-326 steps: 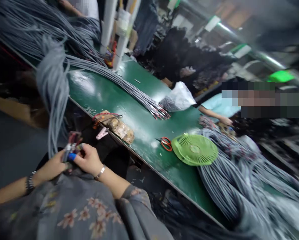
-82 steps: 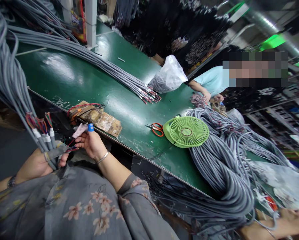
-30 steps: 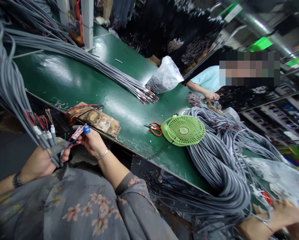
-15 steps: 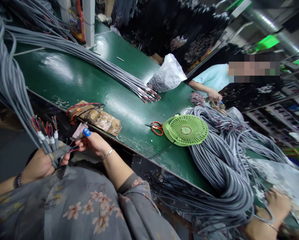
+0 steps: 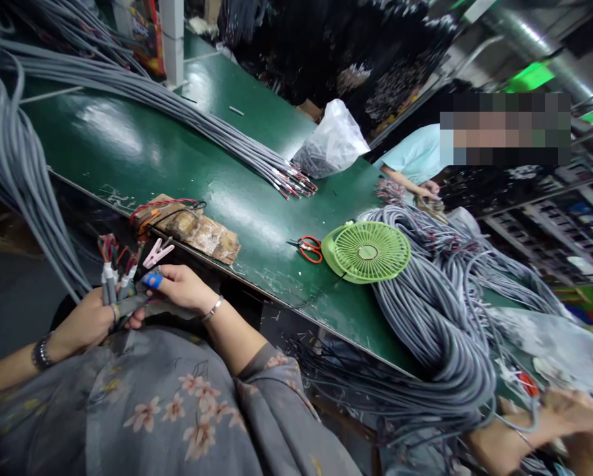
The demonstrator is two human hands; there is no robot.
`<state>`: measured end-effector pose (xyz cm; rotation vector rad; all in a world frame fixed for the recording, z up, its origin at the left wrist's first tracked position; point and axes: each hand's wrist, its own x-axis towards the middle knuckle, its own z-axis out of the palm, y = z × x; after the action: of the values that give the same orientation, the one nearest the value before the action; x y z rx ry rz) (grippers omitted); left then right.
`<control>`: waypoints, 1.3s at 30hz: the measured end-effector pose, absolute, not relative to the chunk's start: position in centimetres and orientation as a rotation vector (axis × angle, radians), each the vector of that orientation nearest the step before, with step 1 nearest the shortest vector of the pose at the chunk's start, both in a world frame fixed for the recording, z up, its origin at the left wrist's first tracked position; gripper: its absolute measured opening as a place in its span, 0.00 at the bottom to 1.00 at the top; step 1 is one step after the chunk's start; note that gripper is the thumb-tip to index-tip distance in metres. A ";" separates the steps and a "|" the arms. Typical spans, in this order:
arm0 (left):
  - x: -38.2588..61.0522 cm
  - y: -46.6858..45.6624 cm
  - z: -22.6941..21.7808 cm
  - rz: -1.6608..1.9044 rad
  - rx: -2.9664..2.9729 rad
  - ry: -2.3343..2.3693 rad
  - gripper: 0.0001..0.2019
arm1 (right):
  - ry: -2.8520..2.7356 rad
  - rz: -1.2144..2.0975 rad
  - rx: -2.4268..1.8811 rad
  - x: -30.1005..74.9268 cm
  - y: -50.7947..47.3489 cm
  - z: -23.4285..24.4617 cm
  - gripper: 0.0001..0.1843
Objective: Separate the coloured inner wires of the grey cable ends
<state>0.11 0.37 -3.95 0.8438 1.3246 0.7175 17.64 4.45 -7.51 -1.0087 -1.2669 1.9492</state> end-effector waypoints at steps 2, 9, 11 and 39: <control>0.1 0.3 -4.5 0.812 0.734 1.361 0.14 | -1.141 1.928 -1.045 17.9 3.9 -7.8 0.35; 0.3 0.5 -5.4 0.911 0.689 1.328 0.19 | -1.034 1.700 -1.082 16.0 1.7 -7.9 0.34; 0.1 0.7 -5.6 0.870 0.711 1.293 0.19 | -1.032 1.663 -1.085 15.4 1.7 -7.8 0.32; 0.0 0.1 -6.0 1.009 0.613 1.246 0.18 | -0.973 1.961 -0.991 14.8 2.5 -7.8 0.27</control>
<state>0.02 0.07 -6.04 0.6132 1.2461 1.0092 14.76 2.51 -7.80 -0.9908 -0.9734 1.9611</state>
